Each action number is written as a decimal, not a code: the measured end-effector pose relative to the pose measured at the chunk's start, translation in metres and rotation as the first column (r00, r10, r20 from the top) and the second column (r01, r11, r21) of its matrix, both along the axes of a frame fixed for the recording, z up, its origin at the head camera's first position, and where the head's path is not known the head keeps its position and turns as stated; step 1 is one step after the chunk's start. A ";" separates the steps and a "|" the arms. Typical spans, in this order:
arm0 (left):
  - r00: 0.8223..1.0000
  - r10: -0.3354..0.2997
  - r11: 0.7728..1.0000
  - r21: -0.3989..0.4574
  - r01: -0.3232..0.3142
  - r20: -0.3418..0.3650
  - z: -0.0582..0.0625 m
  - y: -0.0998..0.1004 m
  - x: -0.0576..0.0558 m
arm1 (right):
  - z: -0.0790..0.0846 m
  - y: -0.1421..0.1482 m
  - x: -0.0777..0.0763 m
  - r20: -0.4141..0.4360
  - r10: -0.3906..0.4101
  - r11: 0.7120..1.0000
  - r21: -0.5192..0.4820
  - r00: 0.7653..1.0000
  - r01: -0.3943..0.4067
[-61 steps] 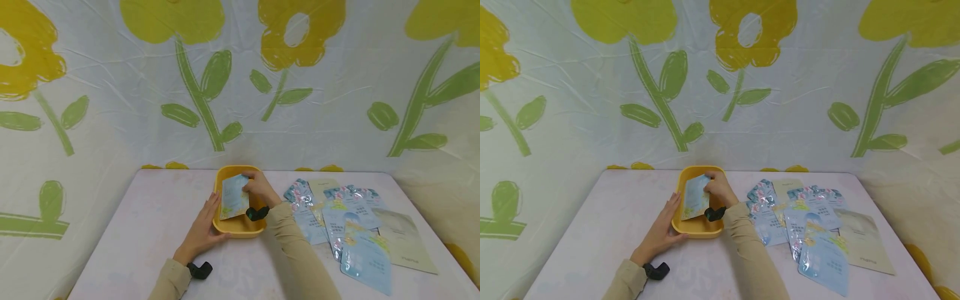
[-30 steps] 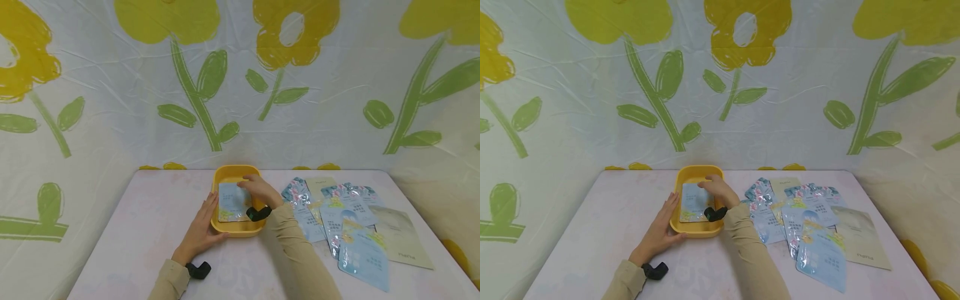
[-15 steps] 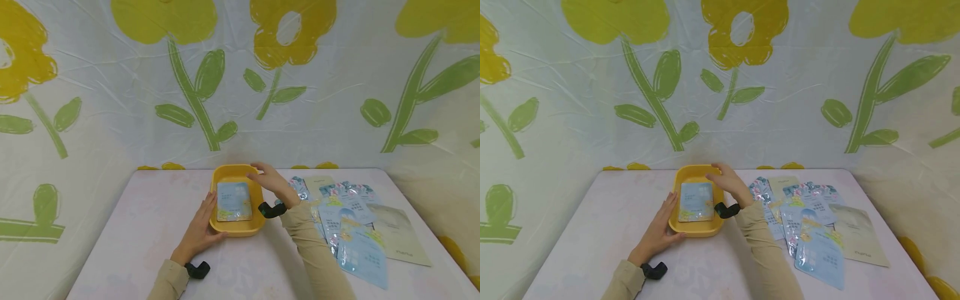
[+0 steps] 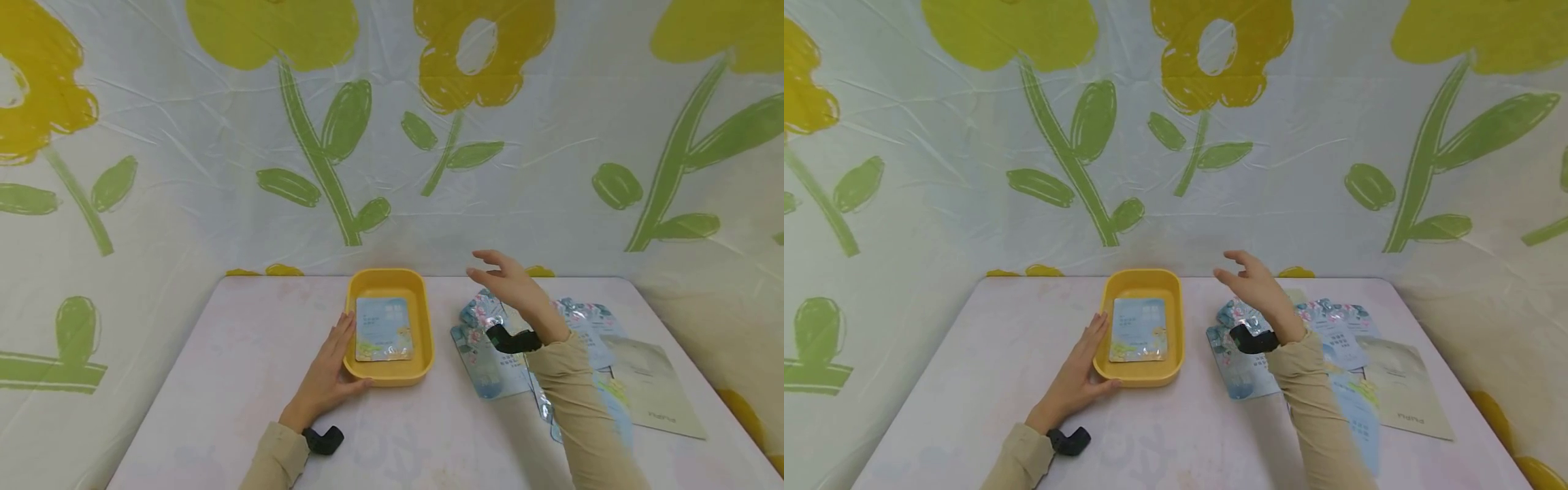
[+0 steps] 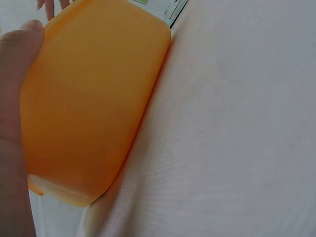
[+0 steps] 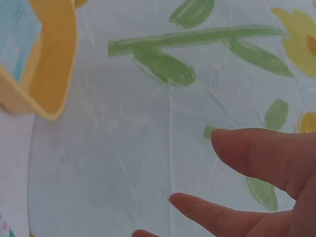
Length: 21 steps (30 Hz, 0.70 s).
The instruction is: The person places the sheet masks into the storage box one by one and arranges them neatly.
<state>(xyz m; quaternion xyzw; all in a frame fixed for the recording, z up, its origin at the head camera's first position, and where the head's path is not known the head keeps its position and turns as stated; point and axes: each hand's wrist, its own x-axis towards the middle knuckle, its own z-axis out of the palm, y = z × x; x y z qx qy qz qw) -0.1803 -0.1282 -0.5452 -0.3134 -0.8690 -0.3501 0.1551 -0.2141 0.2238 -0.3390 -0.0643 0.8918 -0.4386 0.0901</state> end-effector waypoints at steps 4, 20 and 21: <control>1.000 -0.002 1.000 -0.005 0.002 0.001 0.000 -0.001 0.000 | 0.005 0.027 0.010 -0.025 -0.004 1.000 0.015 1.000 0.004; 1.000 0.003 1.000 -0.003 -0.003 -0.015 -0.004 0.000 -0.002 | -0.031 0.144 0.051 -0.102 -0.176 0.978 0.096 0.979 0.186; 1.000 0.004 1.000 0.002 -0.004 -0.013 -0.004 0.001 -0.002 | -0.036 0.150 0.054 -0.094 -0.190 0.976 0.093 0.977 0.198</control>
